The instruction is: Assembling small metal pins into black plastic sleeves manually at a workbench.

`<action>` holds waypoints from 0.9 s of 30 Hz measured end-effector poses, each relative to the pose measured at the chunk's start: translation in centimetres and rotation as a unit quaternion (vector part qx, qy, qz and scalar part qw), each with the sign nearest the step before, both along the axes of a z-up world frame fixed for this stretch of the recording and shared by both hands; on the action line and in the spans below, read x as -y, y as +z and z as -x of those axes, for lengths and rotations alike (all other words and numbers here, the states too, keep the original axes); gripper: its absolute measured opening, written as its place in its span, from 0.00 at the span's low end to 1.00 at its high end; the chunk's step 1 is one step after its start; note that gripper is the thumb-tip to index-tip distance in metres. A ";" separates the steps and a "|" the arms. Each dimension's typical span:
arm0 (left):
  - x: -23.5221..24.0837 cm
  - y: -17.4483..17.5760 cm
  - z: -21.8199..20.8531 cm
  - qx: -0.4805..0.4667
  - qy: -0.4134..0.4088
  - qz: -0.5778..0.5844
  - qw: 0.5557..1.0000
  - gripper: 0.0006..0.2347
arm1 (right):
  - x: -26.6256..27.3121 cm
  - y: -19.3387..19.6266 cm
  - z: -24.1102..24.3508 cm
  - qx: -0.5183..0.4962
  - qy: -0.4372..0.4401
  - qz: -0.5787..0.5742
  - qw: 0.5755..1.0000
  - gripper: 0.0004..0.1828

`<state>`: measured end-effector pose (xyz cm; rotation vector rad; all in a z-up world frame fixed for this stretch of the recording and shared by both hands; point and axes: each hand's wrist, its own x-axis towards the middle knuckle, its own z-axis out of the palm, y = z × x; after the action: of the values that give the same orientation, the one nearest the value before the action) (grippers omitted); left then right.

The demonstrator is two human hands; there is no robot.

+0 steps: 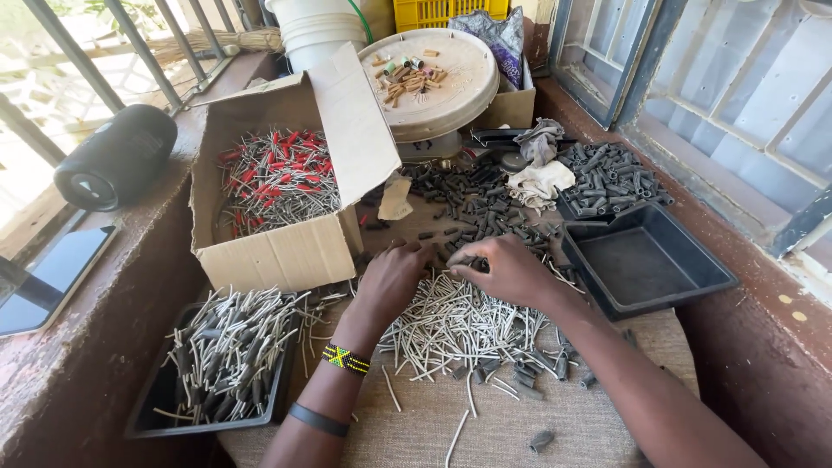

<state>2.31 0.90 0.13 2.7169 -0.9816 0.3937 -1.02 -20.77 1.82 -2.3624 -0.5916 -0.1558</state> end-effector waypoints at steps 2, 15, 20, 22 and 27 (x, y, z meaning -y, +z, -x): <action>-0.3 -1.2 -0.9 -0.007 0.000 0.040 0.999 0.04 | -0.2 0.1 0.2 0.006 0.012 0.007 1.000 0.11; -0.9 -0.4 -0.7 -0.049 0.014 0.234 0.971 0.05 | 0.1 -0.7 0.4 -0.010 -0.015 0.073 0.997 0.17; -1.1 0.4 0.8 -0.066 0.026 0.251 0.965 0.04 | -1.5 -0.7 0.7 0.007 -0.026 0.160 0.987 0.15; -1.2 0.4 0.9 -0.073 0.034 0.257 0.963 0.04 | -1.2 -1.1 0.6 0.009 -0.032 0.153 0.988 0.14; -1.2 1.4 1.6 -0.055 0.036 0.281 0.957 0.04 | -0.5 0.8 1.6 -0.005 -0.081 0.090 0.993 0.12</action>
<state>0.74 2.10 1.51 2.2303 -0.6204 0.4469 -2.59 -20.24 2.67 -2.5854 -0.4244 -0.1699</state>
